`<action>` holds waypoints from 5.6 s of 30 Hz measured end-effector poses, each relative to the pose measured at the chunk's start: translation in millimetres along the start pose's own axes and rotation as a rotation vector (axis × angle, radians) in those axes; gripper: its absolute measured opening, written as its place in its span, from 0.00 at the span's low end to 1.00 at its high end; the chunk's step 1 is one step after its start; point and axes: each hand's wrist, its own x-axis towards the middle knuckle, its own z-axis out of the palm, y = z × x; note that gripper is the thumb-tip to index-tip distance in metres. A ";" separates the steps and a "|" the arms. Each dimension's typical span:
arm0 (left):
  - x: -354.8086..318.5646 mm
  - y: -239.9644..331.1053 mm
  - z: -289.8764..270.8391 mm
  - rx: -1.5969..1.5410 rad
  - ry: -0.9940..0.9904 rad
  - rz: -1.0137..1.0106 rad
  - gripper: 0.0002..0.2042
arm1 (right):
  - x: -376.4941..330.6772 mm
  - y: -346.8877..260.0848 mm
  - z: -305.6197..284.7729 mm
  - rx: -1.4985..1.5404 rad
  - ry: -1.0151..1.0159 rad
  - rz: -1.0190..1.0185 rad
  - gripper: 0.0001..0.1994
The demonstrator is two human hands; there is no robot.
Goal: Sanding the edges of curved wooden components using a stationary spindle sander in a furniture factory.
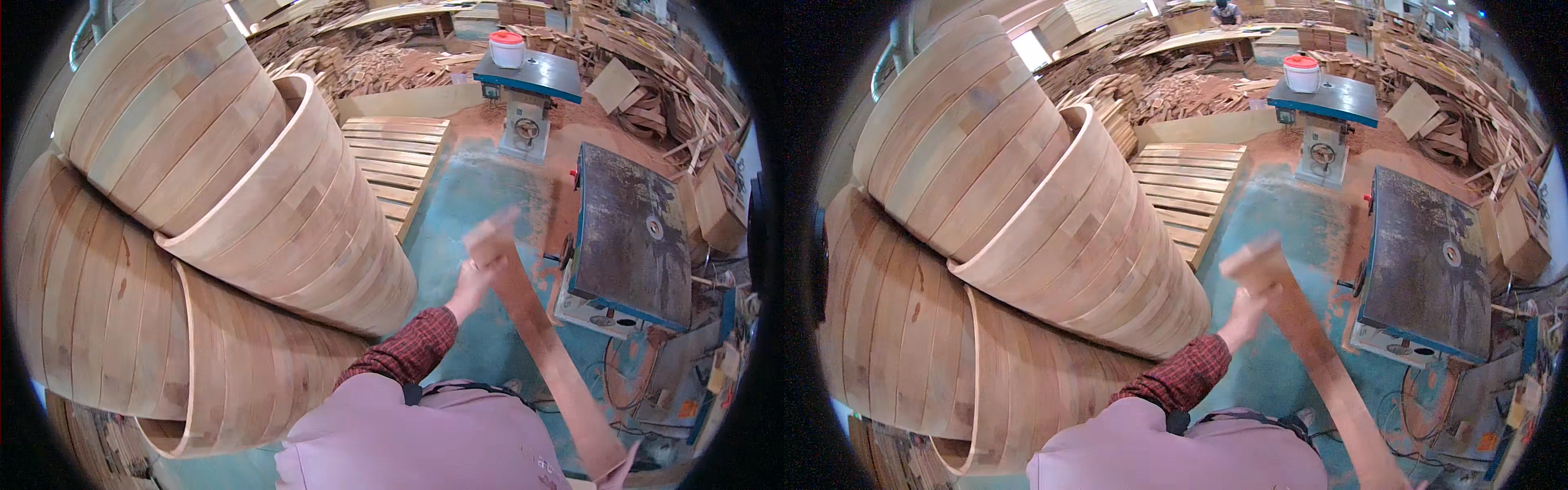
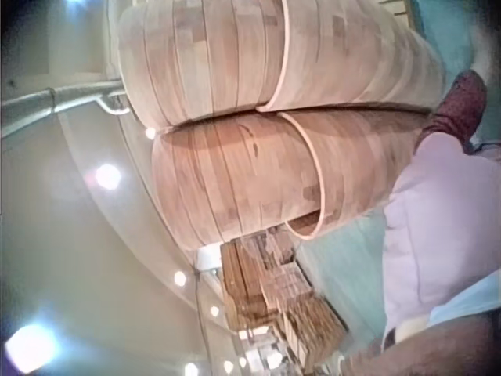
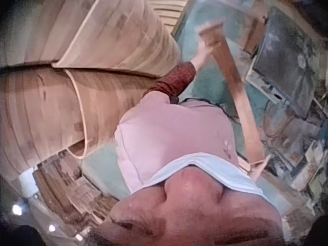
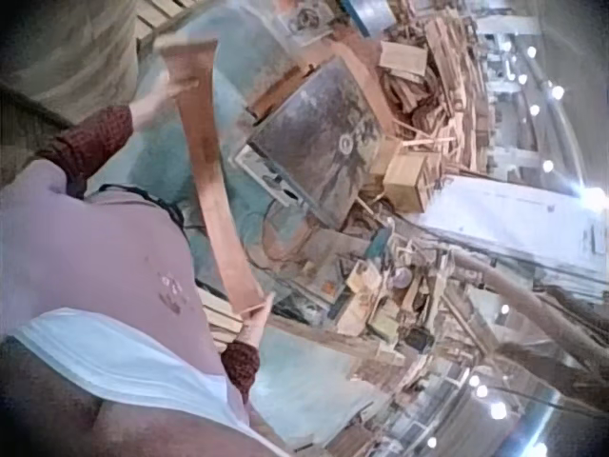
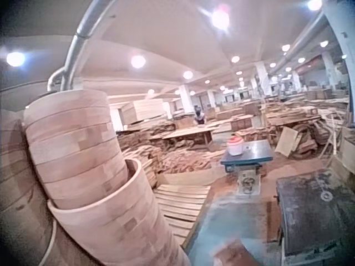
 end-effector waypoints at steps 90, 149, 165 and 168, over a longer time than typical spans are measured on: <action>342.0 -92.3 504.4 0.257 -1.117 -0.074 0.27 | 269.4 6.7 310.7 0.320 1.704 -0.206 0.25; 366.9 -94.6 629.6 0.135 -1.198 0.015 0.23 | 347.1 -31.3 273.4 0.401 1.771 -0.149 0.23; 377.5 -112.0 661.8 0.198 -1.163 -0.007 0.25 | 373.4 -40.6 245.9 0.283 1.813 -0.027 0.33; 377.3 -123.3 669.7 0.193 -1.109 0.064 0.22 | 382.0 -45.2 240.7 0.252 1.821 0.006 0.32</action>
